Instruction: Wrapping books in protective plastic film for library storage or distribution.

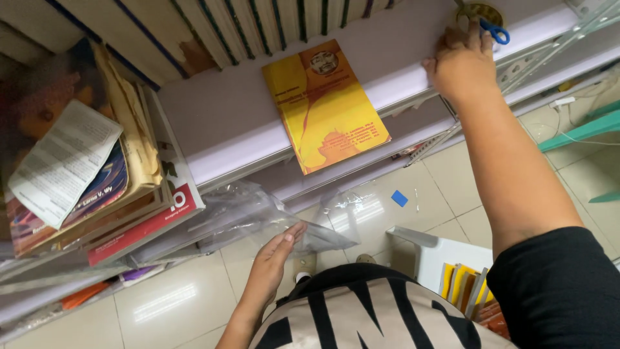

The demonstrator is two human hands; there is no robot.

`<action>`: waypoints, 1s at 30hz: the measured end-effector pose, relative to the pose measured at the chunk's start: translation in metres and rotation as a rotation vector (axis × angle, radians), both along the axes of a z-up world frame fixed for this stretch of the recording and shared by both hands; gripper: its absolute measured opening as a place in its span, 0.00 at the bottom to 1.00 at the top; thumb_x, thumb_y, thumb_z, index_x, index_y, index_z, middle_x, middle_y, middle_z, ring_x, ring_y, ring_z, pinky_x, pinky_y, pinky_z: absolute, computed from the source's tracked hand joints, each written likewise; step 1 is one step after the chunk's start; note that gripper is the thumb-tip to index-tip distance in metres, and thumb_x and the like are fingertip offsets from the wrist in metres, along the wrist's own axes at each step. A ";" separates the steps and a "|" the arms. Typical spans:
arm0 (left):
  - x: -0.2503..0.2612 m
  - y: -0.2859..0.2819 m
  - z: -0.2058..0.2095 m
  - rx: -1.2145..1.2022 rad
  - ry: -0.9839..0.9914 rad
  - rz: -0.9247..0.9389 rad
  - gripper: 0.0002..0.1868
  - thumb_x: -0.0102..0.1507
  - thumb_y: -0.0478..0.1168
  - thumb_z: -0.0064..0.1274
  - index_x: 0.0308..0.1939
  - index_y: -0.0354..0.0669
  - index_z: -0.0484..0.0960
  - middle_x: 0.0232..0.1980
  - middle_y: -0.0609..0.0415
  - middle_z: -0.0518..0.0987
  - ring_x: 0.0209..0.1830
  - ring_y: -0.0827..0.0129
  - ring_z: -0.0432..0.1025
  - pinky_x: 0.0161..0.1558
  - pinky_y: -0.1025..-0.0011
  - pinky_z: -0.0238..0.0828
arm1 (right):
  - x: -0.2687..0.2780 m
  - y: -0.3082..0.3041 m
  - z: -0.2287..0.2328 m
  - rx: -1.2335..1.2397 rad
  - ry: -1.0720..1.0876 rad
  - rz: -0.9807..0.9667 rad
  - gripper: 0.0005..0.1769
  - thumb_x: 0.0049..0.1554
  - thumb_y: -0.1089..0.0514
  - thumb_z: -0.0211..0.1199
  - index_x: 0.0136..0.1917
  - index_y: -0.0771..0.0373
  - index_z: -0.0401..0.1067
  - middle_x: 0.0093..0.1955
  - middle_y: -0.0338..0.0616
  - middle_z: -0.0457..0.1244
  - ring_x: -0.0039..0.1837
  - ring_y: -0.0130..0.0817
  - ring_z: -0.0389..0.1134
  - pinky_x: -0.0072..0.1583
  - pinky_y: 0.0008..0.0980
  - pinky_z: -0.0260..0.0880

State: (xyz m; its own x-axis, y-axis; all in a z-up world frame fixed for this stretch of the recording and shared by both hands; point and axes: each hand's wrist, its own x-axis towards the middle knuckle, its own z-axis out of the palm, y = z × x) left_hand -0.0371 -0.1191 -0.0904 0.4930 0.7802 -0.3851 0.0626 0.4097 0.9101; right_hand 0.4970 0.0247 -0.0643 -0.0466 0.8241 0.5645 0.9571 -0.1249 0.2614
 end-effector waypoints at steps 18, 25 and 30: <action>-0.013 0.107 -0.175 0.965 0.026 -0.424 0.20 0.71 0.43 0.43 0.59 0.37 0.83 0.61 0.44 0.82 0.65 0.63 0.74 0.75 0.66 0.62 | -0.191 -0.078 0.059 -0.314 1.374 -0.114 0.30 0.56 0.42 0.60 0.68 0.56 0.69 0.41 0.48 0.72 0.38 0.44 0.75 0.43 0.42 0.76; 0.056 0.063 -0.035 0.786 0.060 -0.522 0.21 0.70 0.41 0.43 0.61 0.31 0.81 0.63 0.38 0.78 0.69 0.55 0.69 0.73 0.62 0.55 | -0.206 -0.128 0.049 -0.002 0.890 -0.067 0.42 0.53 0.34 0.65 0.74 0.55 0.64 0.60 0.50 0.67 0.61 0.49 0.68 0.56 0.50 0.69; 0.085 0.077 -0.009 0.609 0.003 -0.755 0.23 0.71 0.43 0.39 0.62 0.31 0.79 0.64 0.41 0.80 0.69 0.58 0.71 0.71 0.64 0.58 | -0.226 -0.205 0.048 -0.331 1.042 0.585 0.53 0.51 0.31 0.69 0.80 0.56 0.56 0.66 0.50 0.65 0.66 0.46 0.69 0.61 0.42 0.73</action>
State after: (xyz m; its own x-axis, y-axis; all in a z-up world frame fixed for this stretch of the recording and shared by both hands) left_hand 0.0479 -0.0421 -0.0994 0.9456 0.3247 -0.0213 0.1179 -0.2810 0.9524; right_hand 0.2712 -0.1806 -0.0163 -0.1092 0.9405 0.3216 0.6174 0.3177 -0.7196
